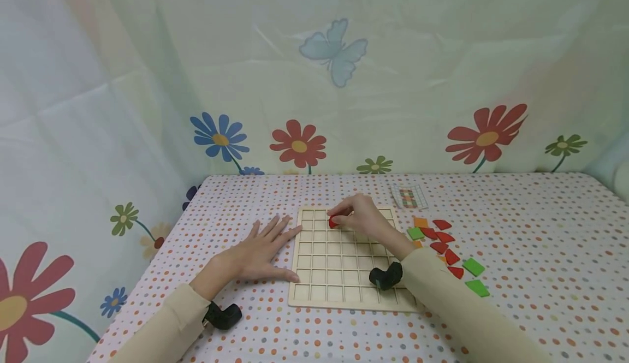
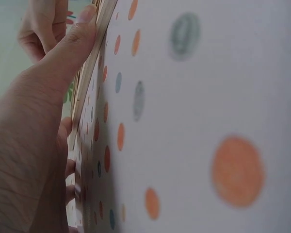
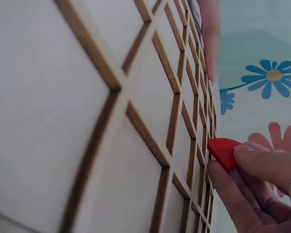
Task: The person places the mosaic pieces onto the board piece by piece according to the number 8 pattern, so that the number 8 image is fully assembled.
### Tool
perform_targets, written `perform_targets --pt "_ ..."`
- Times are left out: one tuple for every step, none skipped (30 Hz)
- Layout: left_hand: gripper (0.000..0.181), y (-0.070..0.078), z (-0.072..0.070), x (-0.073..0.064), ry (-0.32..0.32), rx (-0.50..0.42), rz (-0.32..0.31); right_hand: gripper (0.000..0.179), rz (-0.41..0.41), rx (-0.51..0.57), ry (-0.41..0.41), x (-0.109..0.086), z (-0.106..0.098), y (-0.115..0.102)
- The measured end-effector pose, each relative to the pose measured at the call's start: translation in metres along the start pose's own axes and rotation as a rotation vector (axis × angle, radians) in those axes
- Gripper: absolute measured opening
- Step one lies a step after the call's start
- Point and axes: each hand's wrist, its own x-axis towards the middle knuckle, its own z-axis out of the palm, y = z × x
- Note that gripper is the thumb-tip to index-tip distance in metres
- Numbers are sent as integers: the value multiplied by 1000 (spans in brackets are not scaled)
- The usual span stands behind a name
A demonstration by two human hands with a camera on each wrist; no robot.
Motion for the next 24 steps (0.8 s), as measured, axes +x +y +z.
perform_targets --pt "107 0 0 0 -1 1 -1 15 20 0 2 0 1 0" --pt "107 -1 0 0 2 0 1 15 34 -1 7 0 3 -1" --pt "107 -1 0 -1 5 0 2 15 48 0 13 0 4 -1" --pt "107 -1 0 -1 7 0 2 15 56 1 16 1 5 -1" --pt "107 -1 0 -1 8 3 1 16 56 0 17 0 5 -1" --pt "107 -1 0 -1 9 5 0 16 61 2 17 0 6 -1" --pt "107 0 0 -1 10 3 2 16 69 5 18 0 7 -1" --pt "107 0 0 -1 13 1 5 16 74 4 21 0 7 -1" --pt "107 0 0 0 13 1 5 16 73 -2 21 0 7 -2" --pt "107 1 -1 0 11 4 3 16 70 -9 19 -1 7 -2" --pt "107 1 0 0 11 7 2 17 66 -16 18 -1 6 -2" --pt "107 1 -1 0 10 7 -1 17 65 -22 17 -1 6 -3" --pt "107 2 -1 0 13 5 -1 17 58 -34 15 -1 6 -3" --pt "107 2 -1 0 12 7 -4 16 47 -48 12 -1 5 -4" --pt "107 2 -1 0 10 8 -6 16 36 -61 7 0 5 -5" --pt "107 2 -1 0 9 11 -7 16 35 -67 3 0 5 -6" --pt "107 2 -1 -1 10 8 -7 16 35 -75 -1 1 5 -7" --pt "107 3 -1 -1 11 7 -6 15 37 -83 -5 1 6 -8" --pt "107 3 -1 -1 12 6 -4 15 41 -89 -10 2 6 -9" --pt "107 3 -2 -2 9 6 -5 14 50 -94 -14 3 6 -11" --pt "107 3 -2 -2 10 3 -4 14 61 -97 -19 3 5 -12" --pt "107 3 -2 -2 11 2 -4 14 71 -100 -25 4 5 -13" --pt "107 3 -2 -2 11 0 -5 14 78 -106 -31 5 5 -14" --pt "107 3 -2 -2 10 -2 -5 14 87 -108 -35 5 5 -15"
